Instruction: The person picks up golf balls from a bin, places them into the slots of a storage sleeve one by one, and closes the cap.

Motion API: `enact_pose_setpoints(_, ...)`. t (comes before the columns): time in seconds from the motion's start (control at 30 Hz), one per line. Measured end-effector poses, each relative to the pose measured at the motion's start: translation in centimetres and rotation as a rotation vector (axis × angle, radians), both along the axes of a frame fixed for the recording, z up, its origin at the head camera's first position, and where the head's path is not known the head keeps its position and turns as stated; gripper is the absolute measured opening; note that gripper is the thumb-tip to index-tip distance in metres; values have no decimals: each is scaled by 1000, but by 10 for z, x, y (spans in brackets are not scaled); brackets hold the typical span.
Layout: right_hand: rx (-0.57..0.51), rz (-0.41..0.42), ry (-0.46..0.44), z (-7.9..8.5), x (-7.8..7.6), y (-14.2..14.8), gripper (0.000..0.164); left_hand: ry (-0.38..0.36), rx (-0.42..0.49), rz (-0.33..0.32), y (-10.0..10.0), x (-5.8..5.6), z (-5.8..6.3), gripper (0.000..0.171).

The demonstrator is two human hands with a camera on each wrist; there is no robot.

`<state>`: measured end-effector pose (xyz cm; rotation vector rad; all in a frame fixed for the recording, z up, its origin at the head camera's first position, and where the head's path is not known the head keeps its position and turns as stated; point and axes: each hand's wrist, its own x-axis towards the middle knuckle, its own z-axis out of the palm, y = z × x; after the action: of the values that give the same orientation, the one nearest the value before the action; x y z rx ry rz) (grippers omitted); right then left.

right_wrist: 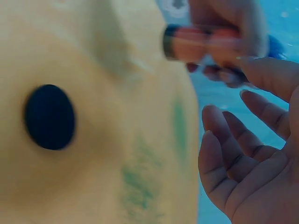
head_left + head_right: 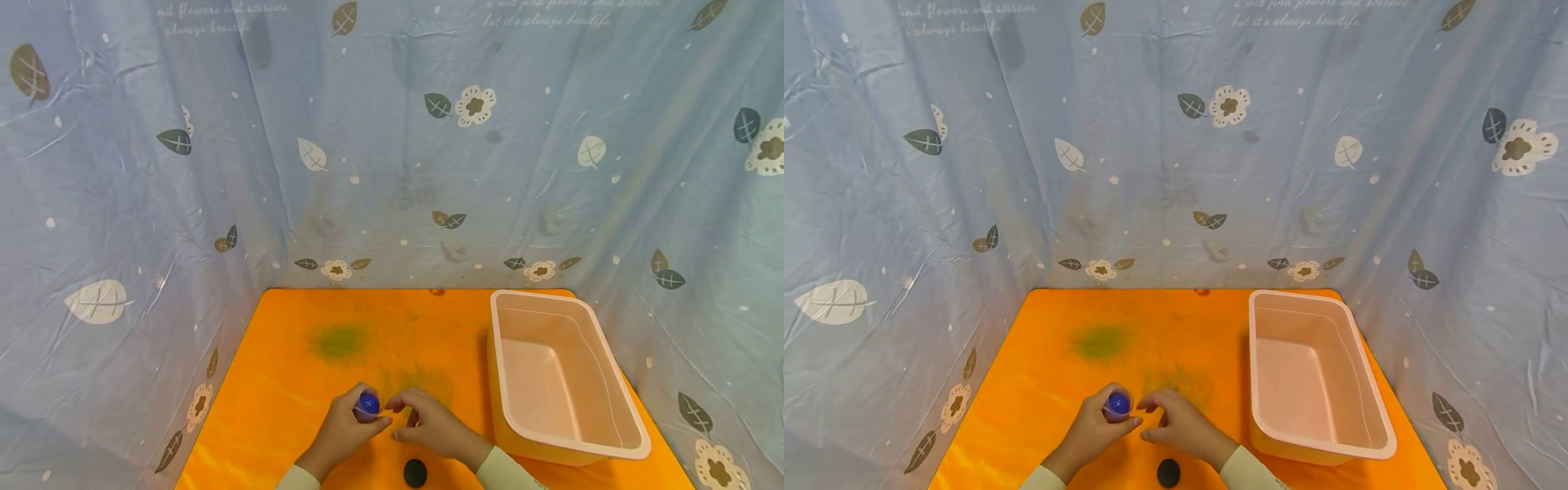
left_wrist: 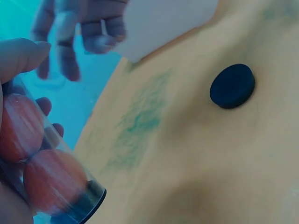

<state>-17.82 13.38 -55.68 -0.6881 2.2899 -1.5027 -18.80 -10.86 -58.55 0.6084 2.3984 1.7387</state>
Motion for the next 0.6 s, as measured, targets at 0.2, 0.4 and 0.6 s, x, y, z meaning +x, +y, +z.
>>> enact_pose_setpoints(0.2,121,52,-53,-23,7,-10,32,-32,23,4,-3,2,1,35)
enact_pose_setpoints(0.4,330,91,1,-43,11,-16,43,-39,36,-9,-5,2,2,35)
enact_pose_setpoints(0.6,458,153,51,-57,21,-21,45,-50,21,3,-5,3,3,34)
